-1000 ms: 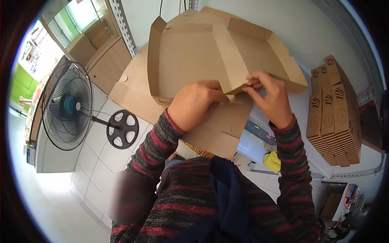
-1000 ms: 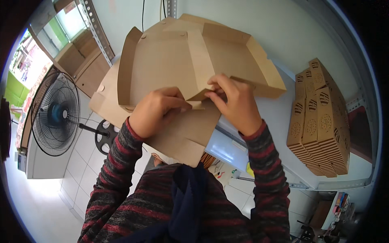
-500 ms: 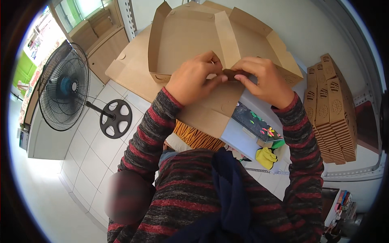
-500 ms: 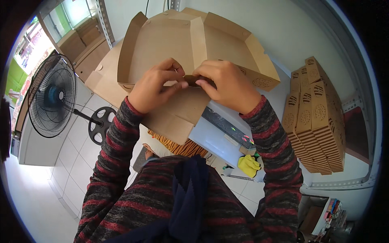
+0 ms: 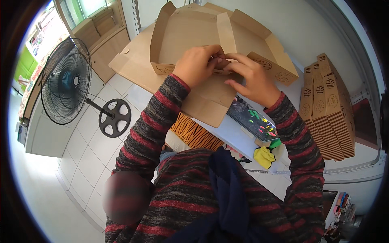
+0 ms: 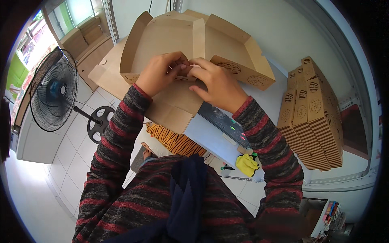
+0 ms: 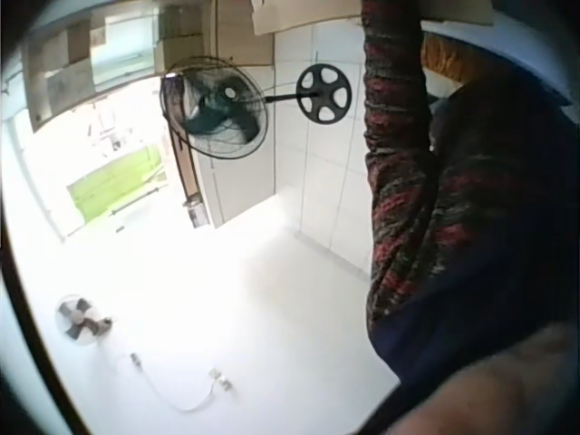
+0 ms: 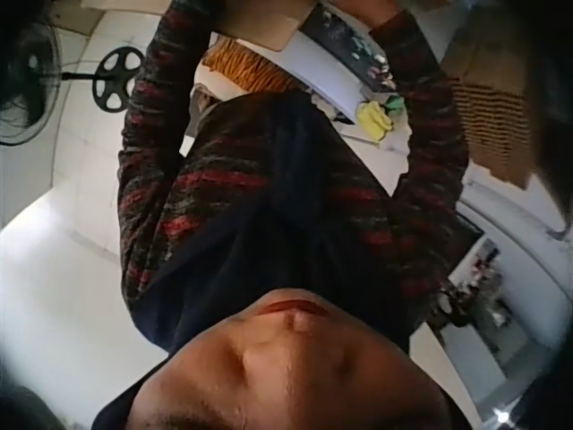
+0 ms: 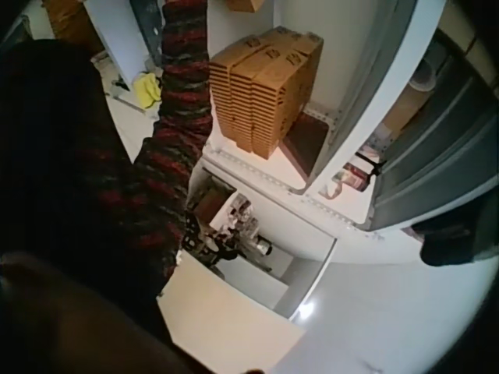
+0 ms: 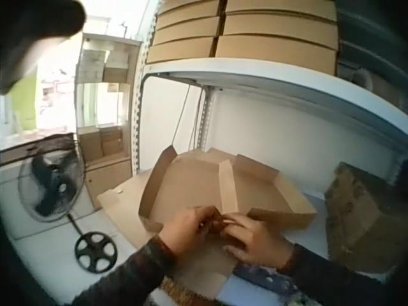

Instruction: The person assembles flat-packed cardboard boxes by folding the side flaps and inserting tabs into slots to form the structure. They handle multiple boxes sequentially, stacking the completed units on a nearby shelf.

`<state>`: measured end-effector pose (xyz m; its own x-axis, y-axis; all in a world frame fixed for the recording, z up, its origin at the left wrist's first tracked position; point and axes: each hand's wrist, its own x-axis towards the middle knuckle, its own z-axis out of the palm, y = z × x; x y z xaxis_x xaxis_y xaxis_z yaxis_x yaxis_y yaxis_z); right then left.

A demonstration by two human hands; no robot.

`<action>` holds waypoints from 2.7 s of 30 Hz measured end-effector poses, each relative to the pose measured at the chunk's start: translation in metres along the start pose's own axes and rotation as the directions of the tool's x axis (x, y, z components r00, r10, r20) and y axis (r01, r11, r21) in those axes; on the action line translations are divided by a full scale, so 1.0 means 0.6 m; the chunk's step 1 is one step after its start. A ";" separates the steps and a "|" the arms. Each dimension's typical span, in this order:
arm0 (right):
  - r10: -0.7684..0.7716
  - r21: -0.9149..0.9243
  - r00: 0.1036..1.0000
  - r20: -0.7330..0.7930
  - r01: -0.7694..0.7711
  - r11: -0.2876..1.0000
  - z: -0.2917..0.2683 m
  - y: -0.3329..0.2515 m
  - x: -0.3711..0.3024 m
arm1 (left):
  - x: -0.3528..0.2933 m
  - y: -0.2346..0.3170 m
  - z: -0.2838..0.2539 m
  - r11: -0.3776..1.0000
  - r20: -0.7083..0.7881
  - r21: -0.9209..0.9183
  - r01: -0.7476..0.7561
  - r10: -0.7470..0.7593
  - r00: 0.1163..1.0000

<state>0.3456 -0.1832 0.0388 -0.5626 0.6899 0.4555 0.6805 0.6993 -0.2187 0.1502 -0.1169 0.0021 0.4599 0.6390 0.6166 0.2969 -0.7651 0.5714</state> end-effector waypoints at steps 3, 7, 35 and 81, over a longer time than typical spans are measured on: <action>-0.008 -0.127 0.999 -0.040 0.003 0.992 0.013 -0.009 0.003 | 0.000 0.010 -0.003 0.998 -0.009 0.062 -0.003 0.004 1.000; -0.025 -0.158 0.993 -0.111 0.008 0.987 0.025 -0.007 0.003 | 0.003 0.018 -0.016 0.981 0.058 0.191 -0.034 0.023 0.998; -0.218 -0.243 0.879 -0.425 0.121 0.963 0.054 0.009 -0.027 | 0.051 0.016 -0.029 0.999 0.307 0.009 -0.037 0.032 0.951; -0.040 -0.145 0.891 -0.453 -0.030 0.989 0.043 -0.016 -0.026 | 0.014 0.021 0.008 0.995 0.152 0.061 -0.074 0.064 0.986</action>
<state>0.3360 -0.1956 0.0116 -0.3155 0.5018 0.8054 0.7579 0.6440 -0.1043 0.1617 -0.1214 0.0116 0.6002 0.5690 0.5621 0.3126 -0.8138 0.4899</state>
